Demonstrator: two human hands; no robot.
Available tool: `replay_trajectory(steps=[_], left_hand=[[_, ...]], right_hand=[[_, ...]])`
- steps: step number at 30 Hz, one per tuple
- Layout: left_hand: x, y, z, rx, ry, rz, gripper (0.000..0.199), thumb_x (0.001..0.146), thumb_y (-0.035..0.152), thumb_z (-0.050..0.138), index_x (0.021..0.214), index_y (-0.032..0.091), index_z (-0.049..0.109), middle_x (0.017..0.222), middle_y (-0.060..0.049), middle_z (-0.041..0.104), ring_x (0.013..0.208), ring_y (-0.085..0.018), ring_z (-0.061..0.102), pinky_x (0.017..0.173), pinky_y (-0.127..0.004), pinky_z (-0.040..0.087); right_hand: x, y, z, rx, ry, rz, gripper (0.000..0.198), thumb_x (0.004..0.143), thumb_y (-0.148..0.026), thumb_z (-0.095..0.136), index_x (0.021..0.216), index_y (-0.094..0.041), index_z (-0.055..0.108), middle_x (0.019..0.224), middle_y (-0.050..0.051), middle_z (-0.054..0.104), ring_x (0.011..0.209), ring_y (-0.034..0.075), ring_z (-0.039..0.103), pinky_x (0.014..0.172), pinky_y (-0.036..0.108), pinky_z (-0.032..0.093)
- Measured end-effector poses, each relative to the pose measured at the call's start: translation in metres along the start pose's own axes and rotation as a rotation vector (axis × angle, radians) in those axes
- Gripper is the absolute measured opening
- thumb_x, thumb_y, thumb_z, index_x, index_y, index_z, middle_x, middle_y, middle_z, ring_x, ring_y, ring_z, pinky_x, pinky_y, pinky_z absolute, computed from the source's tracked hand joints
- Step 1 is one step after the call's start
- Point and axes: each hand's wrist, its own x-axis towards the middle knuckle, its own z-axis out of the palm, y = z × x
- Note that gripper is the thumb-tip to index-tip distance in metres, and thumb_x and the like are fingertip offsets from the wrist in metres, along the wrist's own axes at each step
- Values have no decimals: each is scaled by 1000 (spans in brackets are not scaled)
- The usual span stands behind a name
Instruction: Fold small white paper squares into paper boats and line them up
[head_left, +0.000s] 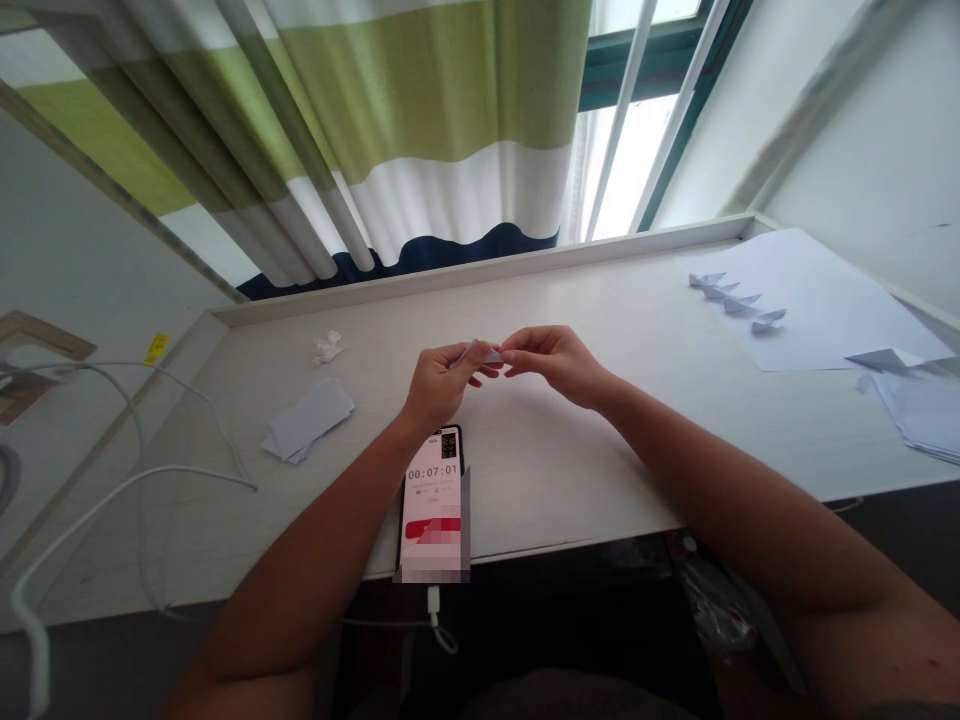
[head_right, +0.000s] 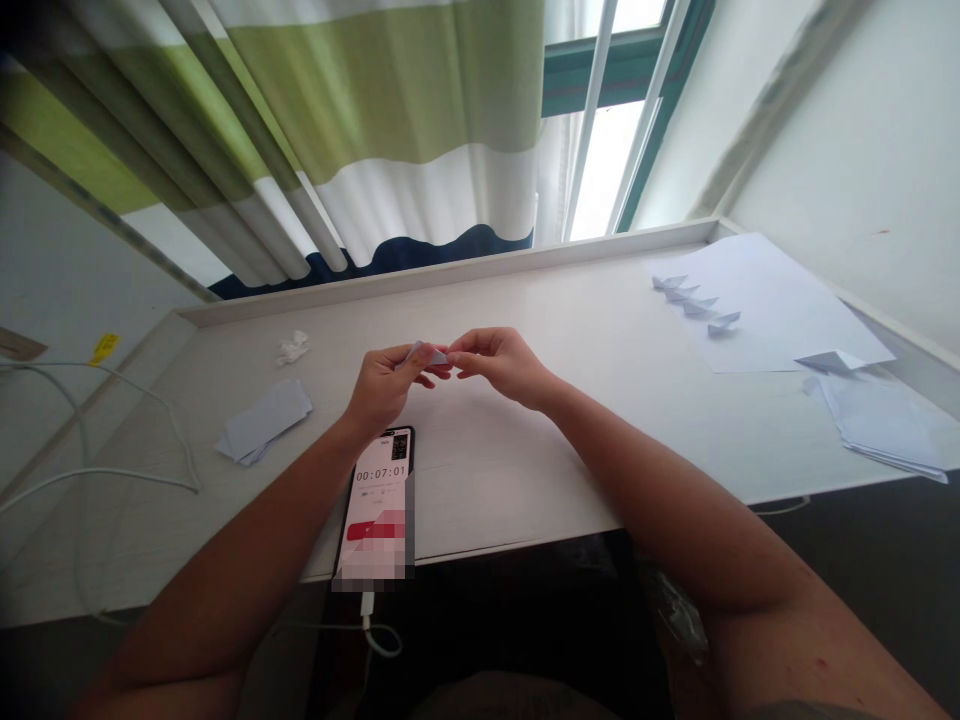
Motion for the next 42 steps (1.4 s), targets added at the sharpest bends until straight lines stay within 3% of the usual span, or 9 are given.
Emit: replay_trajectory(steps=[4, 9, 16, 24, 30, 33, 39, 42], left_hand=[[-1, 1, 0, 6, -2, 16, 50, 94, 68, 74, 98, 20, 88, 91, -10, 85, 81, -24, 80, 68, -34, 60], [-2, 3, 1, 5, -3, 34, 48, 94, 67, 74, 95, 21, 88, 88, -9, 84, 80, -22, 78, 67, -33, 59], [-1, 4, -2, 57, -23, 38, 48, 94, 66, 74, 88, 20, 88, 83, -9, 83, 77, -22, 76, 67, -34, 58], [1, 2, -6, 82, -105, 22, 40, 89, 59, 82, 86, 19, 84, 80, -8, 82, 76, -23, 79, 67, -33, 59], [6, -1, -9, -33, -57, 26, 47, 78, 54, 94, 103, 18, 76, 89, -5, 81, 75, -19, 78, 65, -28, 59], [6, -2, -8, -75, -32, 31, 49, 71, 49, 99, 100, 18, 75, 87, -4, 80, 74, -17, 76, 68, -29, 60], [4, 0, -3, -91, 41, -3, 38, 71, 43, 99, 86, 17, 76, 81, -3, 79, 73, -17, 74, 71, -31, 60], [4, 0, -3, -152, 30, -47, 38, 73, 41, 99, 92, 17, 75, 82, -3, 79, 75, -18, 76, 71, -30, 59]], right_hand=[[-1, -4, -2, 84, -43, 68, 33, 87, -52, 89, 91, -20, 82, 98, 6, 82, 96, 20, 77, 93, 41, 67], [-2, -5, -3, 79, -92, 98, 33, 84, -50, 92, 92, -19, 82, 97, 7, 84, 96, 21, 79, 92, 41, 66], [-2, -4, -4, -183, -88, -53, 35, 90, -54, 85, 91, -19, 83, 92, 6, 82, 89, 19, 74, 86, 38, 62], [-3, -4, -9, -248, -212, -44, 30, 92, -48, 82, 89, -19, 80, 89, 5, 79, 86, 19, 72, 83, 37, 59], [-2, -6, -11, -215, -174, -18, 30, 91, -47, 82, 90, -17, 79, 90, 6, 80, 86, 19, 73, 84, 37, 60], [-2, -8, -10, -253, -174, -16, 28, 90, -45, 81, 90, -18, 79, 89, 5, 79, 85, 19, 72, 84, 38, 60], [-4, -8, -6, -466, -89, -143, 23, 93, -41, 76, 86, -19, 74, 86, 5, 78, 81, 19, 71, 84, 39, 59], [-4, -6, -6, -518, -83, -133, 24, 99, -41, 68, 90, -19, 71, 82, 5, 77, 78, 19, 71, 78, 38, 57]])
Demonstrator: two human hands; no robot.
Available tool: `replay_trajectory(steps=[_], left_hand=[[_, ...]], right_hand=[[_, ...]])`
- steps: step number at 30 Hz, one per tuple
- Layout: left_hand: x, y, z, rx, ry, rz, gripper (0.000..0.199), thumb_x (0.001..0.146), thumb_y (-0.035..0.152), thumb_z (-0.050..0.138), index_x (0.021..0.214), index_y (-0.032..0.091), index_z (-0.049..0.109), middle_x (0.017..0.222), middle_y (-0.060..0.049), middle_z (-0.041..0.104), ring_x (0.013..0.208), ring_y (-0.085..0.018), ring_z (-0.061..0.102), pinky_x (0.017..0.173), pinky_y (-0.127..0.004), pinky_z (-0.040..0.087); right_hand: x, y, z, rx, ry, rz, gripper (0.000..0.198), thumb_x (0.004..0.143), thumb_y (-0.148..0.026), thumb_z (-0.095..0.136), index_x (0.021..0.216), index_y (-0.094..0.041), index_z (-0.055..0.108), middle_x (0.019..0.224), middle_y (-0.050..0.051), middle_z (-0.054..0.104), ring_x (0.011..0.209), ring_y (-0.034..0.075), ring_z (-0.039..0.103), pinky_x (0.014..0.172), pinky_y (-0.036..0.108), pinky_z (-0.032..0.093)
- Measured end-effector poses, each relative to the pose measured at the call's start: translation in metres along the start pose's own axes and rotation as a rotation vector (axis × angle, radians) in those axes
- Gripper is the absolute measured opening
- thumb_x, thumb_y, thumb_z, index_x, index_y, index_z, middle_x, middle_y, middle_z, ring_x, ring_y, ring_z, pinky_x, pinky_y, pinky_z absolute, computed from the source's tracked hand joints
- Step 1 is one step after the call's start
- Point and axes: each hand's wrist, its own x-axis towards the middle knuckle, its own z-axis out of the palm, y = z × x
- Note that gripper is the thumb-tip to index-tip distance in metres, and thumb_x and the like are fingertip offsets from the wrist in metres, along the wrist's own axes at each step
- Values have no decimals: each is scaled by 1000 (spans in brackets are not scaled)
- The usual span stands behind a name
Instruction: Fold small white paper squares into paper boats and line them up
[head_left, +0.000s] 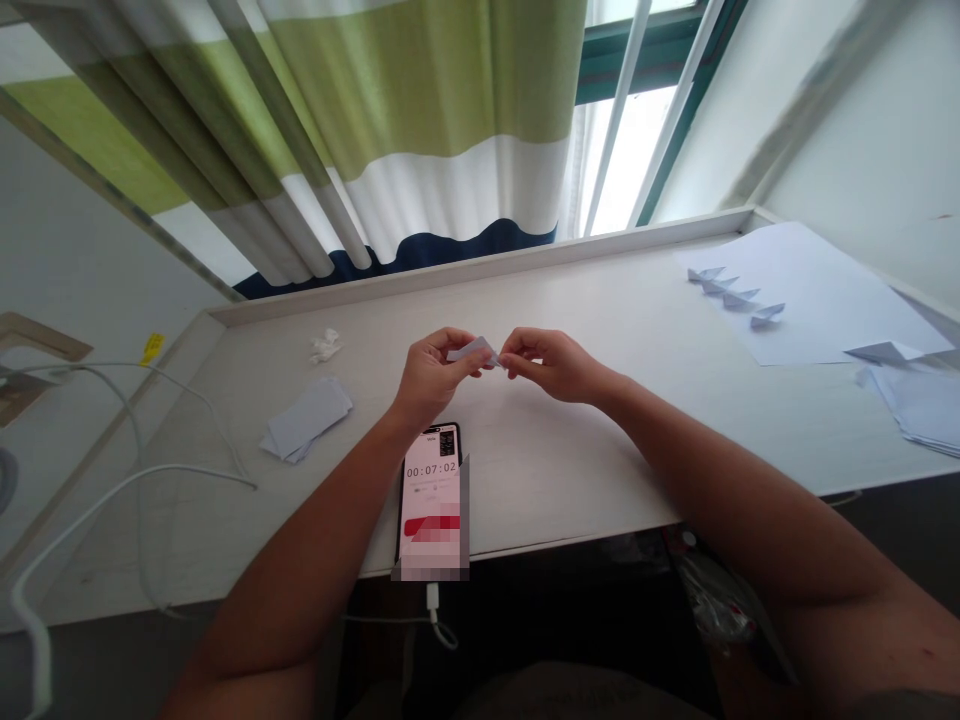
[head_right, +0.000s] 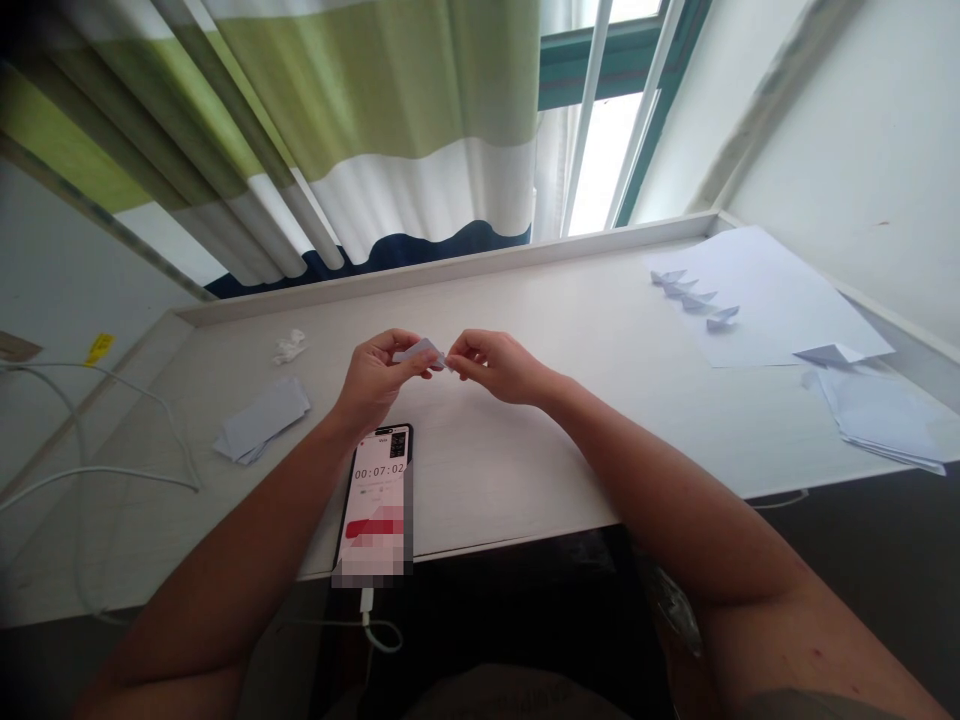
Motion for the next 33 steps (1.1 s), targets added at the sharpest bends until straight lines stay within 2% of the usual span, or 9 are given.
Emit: replay_trajectory(steps=[4, 7, 13, 17, 25, 28, 33], left_hand=[[0, -4, -2, -33, -130, -113, 40, 76, 43, 97, 99, 17, 78, 88, -6, 81, 80, -21, 79, 73, -32, 59], [0, -9, -4, -5, -174, -111, 36, 78, 44, 96, 97, 17, 83, 88, -8, 82, 84, -22, 78, 77, -35, 60], [1, -11, -3, 14, -142, -112, 32, 77, 46, 95, 92, 19, 86, 86, -8, 83, 85, -23, 79, 82, -39, 61], [1, -9, -1, -16, -81, -113, 34, 73, 48, 97, 88, 20, 85, 86, -8, 83, 86, -23, 79, 81, -37, 60], [1, -7, 0, -10, -53, -118, 39, 77, 51, 94, 94, 18, 83, 96, -10, 84, 88, -22, 78, 73, -33, 58], [0, -6, 1, 7, -53, -91, 39, 79, 51, 93, 96, 17, 82, 95, -10, 84, 89, -22, 77, 72, -32, 57], [-3, -2, 4, 13, -53, -69, 35, 81, 48, 92, 96, 18, 81, 92, -8, 83, 87, -21, 76, 71, -32, 56]], right_hand=[[0, 3, 1, -2, 17, 15, 24, 100, -41, 66, 91, -19, 70, 83, 5, 77, 75, 18, 71, 73, 36, 57], [0, 3, 1, 23, 29, 12, 22, 98, -39, 69, 91, -18, 72, 82, 5, 78, 75, 18, 72, 76, 38, 59], [1, 2, -2, 62, 55, -10, 22, 91, -40, 78, 87, -18, 76, 84, 5, 80, 80, 19, 74, 83, 40, 63], [1, 3, 0, 67, 97, -23, 21, 91, -40, 78, 86, -19, 74, 83, 5, 79, 78, 19, 74, 82, 41, 64], [-2, -1, 5, 20, 120, -184, 12, 92, -32, 76, 95, -21, 74, 96, 6, 77, 87, 20, 74, 81, 40, 66], [-2, -2, 6, 20, 123, -149, 22, 91, -41, 81, 94, -20, 75, 95, 6, 77, 86, 19, 73, 81, 40, 66], [-1, -3, 7, 118, 119, -51, 29, 97, -48, 74, 92, -19, 74, 92, 6, 79, 87, 20, 72, 83, 42, 63]])
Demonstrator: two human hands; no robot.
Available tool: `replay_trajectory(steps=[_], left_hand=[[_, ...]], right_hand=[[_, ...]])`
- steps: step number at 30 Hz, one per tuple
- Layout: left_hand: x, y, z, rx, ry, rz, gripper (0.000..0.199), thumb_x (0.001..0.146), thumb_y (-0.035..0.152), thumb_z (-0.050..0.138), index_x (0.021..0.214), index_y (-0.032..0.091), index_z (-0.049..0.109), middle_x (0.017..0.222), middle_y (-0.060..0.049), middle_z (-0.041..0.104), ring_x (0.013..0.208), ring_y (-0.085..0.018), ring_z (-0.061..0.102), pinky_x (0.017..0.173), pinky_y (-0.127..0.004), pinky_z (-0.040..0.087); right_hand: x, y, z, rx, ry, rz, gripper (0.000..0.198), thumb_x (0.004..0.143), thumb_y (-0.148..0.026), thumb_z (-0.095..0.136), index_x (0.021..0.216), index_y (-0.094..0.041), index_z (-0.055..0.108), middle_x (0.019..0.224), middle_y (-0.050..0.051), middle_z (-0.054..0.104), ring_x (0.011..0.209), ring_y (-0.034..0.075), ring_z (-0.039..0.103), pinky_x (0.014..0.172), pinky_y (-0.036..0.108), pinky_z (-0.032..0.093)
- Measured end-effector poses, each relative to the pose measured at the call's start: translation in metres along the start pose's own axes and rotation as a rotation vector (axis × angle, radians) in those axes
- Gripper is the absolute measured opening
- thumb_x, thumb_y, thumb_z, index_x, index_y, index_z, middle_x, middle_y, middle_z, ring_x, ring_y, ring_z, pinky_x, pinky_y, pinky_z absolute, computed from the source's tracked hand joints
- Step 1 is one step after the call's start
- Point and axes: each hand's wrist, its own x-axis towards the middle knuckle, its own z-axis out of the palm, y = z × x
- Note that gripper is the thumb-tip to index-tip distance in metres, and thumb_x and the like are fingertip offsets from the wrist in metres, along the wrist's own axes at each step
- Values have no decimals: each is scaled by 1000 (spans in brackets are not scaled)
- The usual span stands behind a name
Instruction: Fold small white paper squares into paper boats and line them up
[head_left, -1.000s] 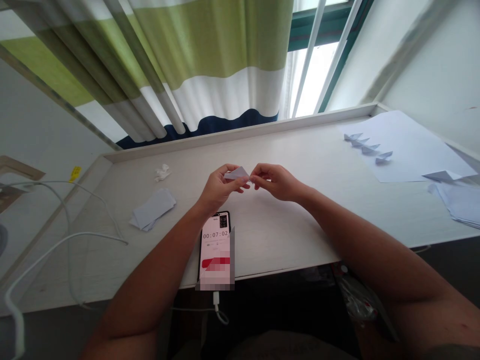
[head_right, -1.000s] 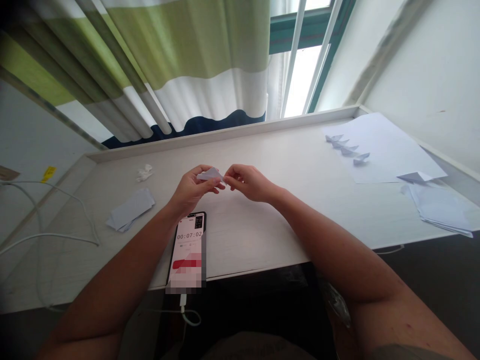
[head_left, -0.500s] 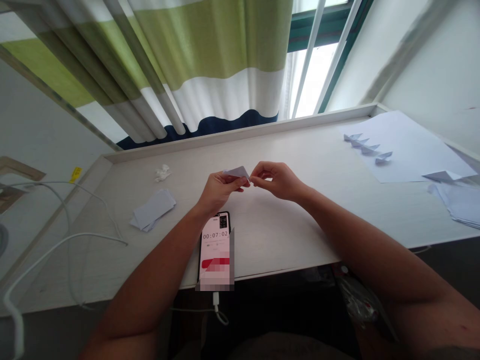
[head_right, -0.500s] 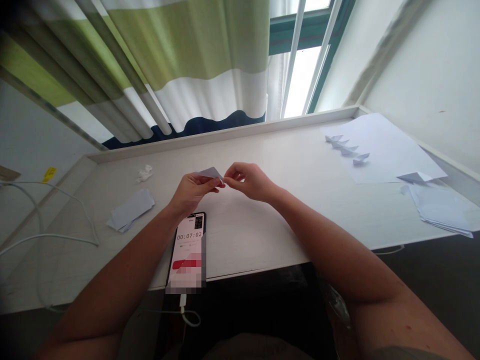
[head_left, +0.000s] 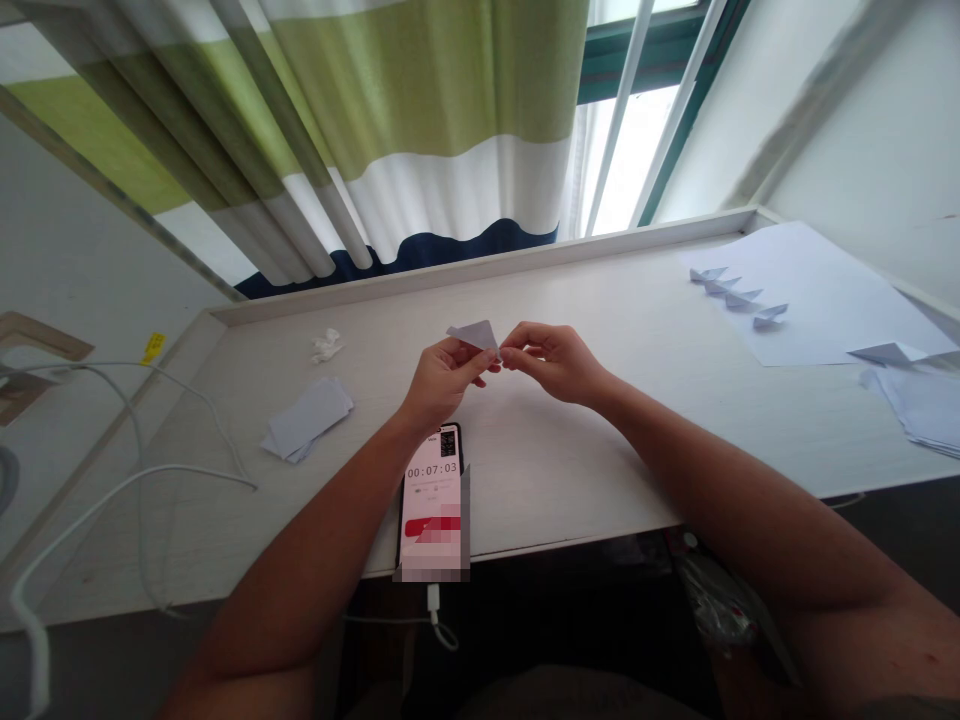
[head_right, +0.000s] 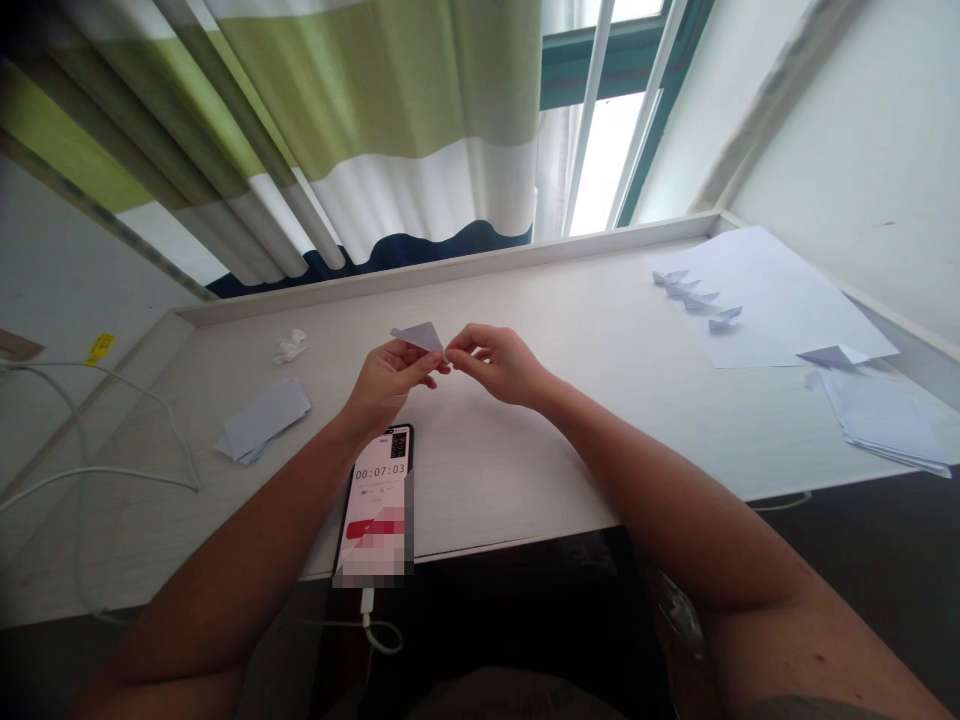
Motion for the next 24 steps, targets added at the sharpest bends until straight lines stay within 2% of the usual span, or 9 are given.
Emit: replay_trajectory(steps=[3, 5, 9, 11, 17, 24], left_hand=[[0, 0, 0, -19, -4, -12, 35, 80, 48, 93, 96, 19, 82, 93, -8, 83, 91, -22, 77, 73, -32, 57], [1, -1, -1, -32, -10, -22, 36, 79, 49, 93, 96, 19, 83, 96, -9, 84, 93, -23, 77, 75, -33, 58], [4, -5, 0, -84, 58, -50, 39, 72, 50, 97, 92, 19, 84, 95, -8, 83, 92, -21, 75, 75, -32, 57], [5, -8, 1, -121, 114, -69, 40, 67, 50, 100, 87, 20, 84, 93, -7, 83, 89, -20, 73, 74, -30, 57], [6, -11, 5, -150, 178, -83, 40, 62, 50, 102, 81, 20, 84, 87, -5, 81, 81, -16, 69, 72, -29, 55], [4, -6, 5, -167, 210, -109, 37, 64, 50, 102, 81, 22, 83, 86, -4, 80, 84, -17, 70, 74, -30, 55]], right_hand=[[1, 3, 2, 114, -15, 47, 35, 95, -53, 76, 93, -18, 73, 90, 7, 78, 85, 19, 72, 83, 41, 63], [1, 5, 5, 130, 25, 59, 37, 93, -56, 78, 93, -19, 72, 89, 7, 78, 83, 20, 72, 82, 41, 63], [0, 6, 12, -43, 202, -28, 33, 94, -52, 78, 88, -22, 68, 89, 6, 75, 84, 21, 70, 79, 42, 64], [-1, 4, 15, -157, 239, -107, 27, 98, -47, 73, 87, -23, 68, 91, 7, 74, 83, 21, 69, 79, 41, 64], [-4, -3, 17, -288, 183, -230, 20, 104, -34, 63, 92, -22, 72, 97, 8, 76, 84, 21, 70, 77, 40, 63], [-5, -3, 20, -321, 174, -224, 14, 102, -34, 71, 98, -22, 75, 100, 8, 78, 87, 22, 73, 80, 40, 61]])
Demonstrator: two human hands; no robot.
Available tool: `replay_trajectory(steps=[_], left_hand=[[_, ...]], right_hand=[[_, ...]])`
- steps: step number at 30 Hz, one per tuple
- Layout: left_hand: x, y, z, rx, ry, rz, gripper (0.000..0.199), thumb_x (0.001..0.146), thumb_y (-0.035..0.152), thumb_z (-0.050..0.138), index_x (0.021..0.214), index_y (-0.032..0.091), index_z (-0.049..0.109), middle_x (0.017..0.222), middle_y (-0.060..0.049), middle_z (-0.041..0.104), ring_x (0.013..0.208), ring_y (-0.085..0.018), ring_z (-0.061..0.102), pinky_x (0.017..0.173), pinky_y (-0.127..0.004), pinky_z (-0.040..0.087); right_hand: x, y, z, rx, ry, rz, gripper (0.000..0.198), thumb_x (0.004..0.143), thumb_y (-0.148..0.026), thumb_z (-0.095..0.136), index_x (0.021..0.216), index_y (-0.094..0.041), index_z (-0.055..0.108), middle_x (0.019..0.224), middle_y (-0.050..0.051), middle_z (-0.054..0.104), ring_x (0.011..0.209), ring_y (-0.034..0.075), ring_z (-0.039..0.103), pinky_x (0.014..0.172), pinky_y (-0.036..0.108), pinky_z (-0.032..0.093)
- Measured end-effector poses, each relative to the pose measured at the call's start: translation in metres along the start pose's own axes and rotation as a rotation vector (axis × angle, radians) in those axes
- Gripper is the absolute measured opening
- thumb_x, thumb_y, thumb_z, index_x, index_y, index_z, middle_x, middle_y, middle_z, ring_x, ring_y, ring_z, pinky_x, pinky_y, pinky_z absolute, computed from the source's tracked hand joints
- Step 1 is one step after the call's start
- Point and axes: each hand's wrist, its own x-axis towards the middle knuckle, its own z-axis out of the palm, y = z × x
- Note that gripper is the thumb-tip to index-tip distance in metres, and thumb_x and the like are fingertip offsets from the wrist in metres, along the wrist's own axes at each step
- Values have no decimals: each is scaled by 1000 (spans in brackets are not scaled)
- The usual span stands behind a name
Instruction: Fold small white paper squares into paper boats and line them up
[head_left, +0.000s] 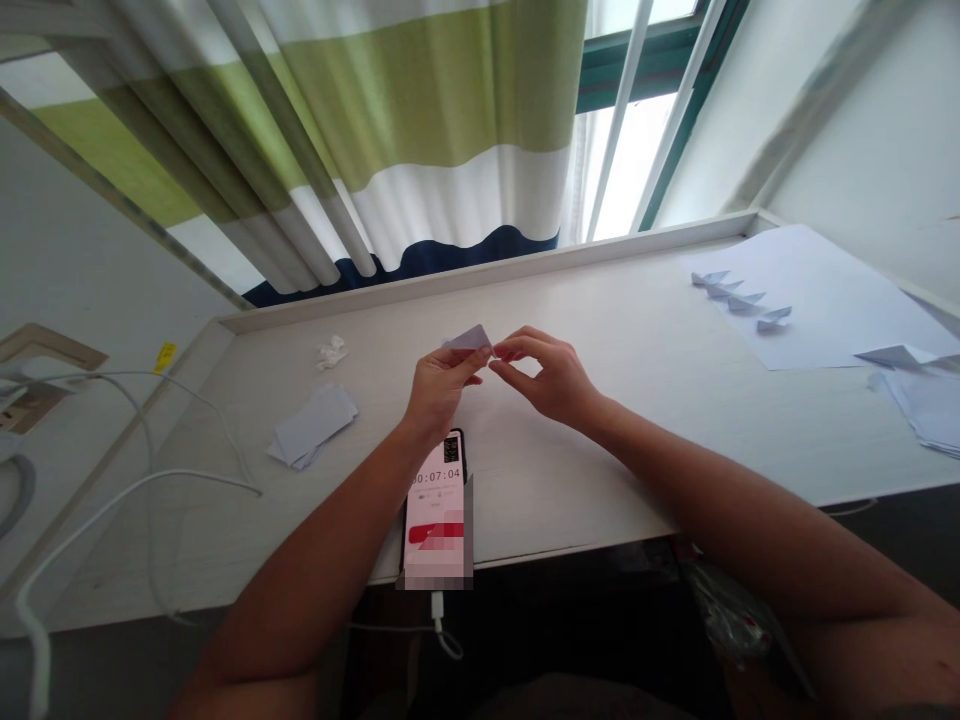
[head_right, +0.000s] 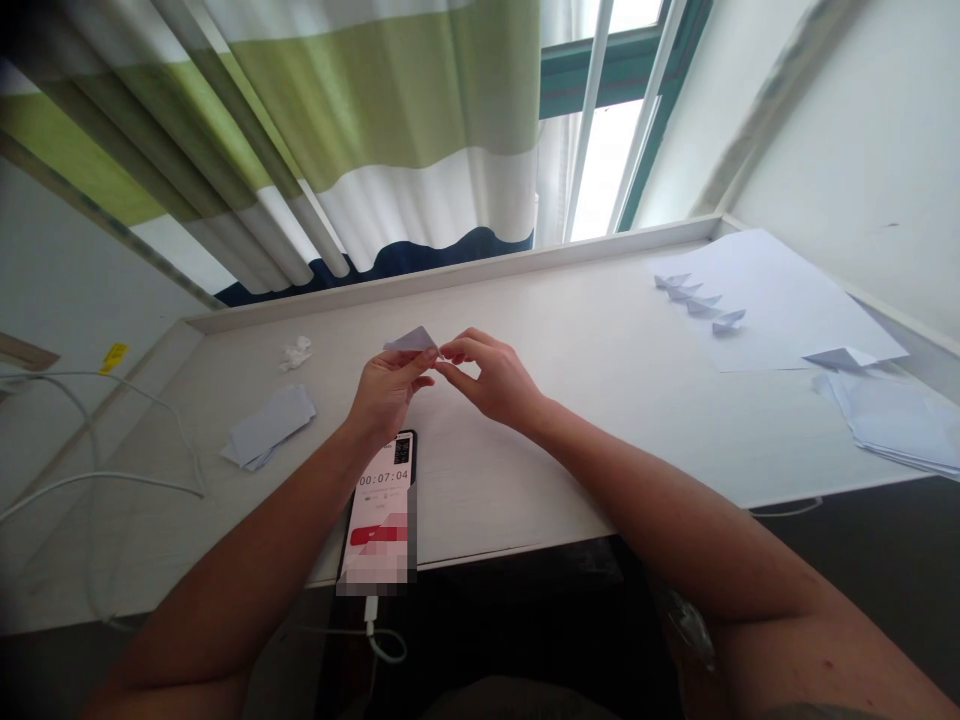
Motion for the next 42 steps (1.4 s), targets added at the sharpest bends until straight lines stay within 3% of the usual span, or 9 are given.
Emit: replay_trajectory(steps=[6, 13, 19, 25, 28, 32, 37, 42], left_hand=[[-1, 3, 0, -38, -105, -46, 36, 66, 46, 101, 83, 21, 83, 92, -6, 80, 87, -18, 71, 73, -29, 55], [1, 1, -2, 83, -34, 186, 29, 71, 44, 96, 86, 22, 83, 82, -3, 79, 81, -17, 71, 69, -30, 55], [0, -1, 0, 110, -10, 207, 31, 73, 48, 95, 85, 22, 82, 82, -4, 80, 83, -20, 73, 69, -32, 56], [-2, -1, 0, 154, -51, 221, 34, 76, 47, 92, 94, 21, 80, 88, -4, 79, 85, -20, 73, 72, -32, 56], [-4, 0, -3, 228, 30, 409, 37, 79, 43, 92, 105, 24, 75, 101, -3, 77, 90, -19, 73, 75, -31, 58], [-7, 5, -8, 364, 87, 640, 25, 89, 41, 86, 104, 26, 72, 114, -4, 75, 100, -19, 73, 80, -30, 59], [-8, 5, -11, 460, 92, 639, 23, 94, 47, 81, 96, 26, 76, 106, -5, 77, 103, -21, 73, 81, -31, 59], [-7, 2, -11, 448, 125, 640, 22, 92, 44, 85, 100, 25, 78, 104, -4, 80, 99, -20, 75, 77, -29, 57]], right_hand=[[1, 1, -3, 16, 17, 51, 15, 103, -33, 67, 93, -23, 73, 96, 8, 79, 85, 22, 71, 79, 40, 59], [4, 8, -8, 105, -61, 181, 15, 101, -36, 66, 96, -22, 68, 97, 7, 79, 89, 23, 71, 78, 38, 56], [4, 6, -8, 200, -71, 222, 23, 98, -45, 71, 93, -22, 70, 94, 6, 80, 88, 23, 72, 87, 43, 61], [6, 4, -10, 183, -61, 209, 39, 95, -58, 75, 83, -22, 67, 85, 6, 79, 80, 22, 70, 83, 43, 61], [9, 7, -16, 132, -73, 213, 37, 97, -54, 73, 81, -22, 66, 82, 5, 77, 78, 21, 69, 80, 40, 58], [10, 12, -19, 65, -67, 167, 31, 99, -48, 71, 82, -22, 65, 85, 6, 77, 78, 21, 67, 76, 38, 54], [7, 15, -15, 46, -108, 91, 30, 102, -48, 67, 85, -23, 65, 88, 6, 74, 77, 21, 64, 74, 37, 54], [6, 14, -13, 88, -67, 89, 26, 103, -43, 68, 86, -23, 65, 90, 5, 73, 80, 21, 65, 74, 37, 56]])
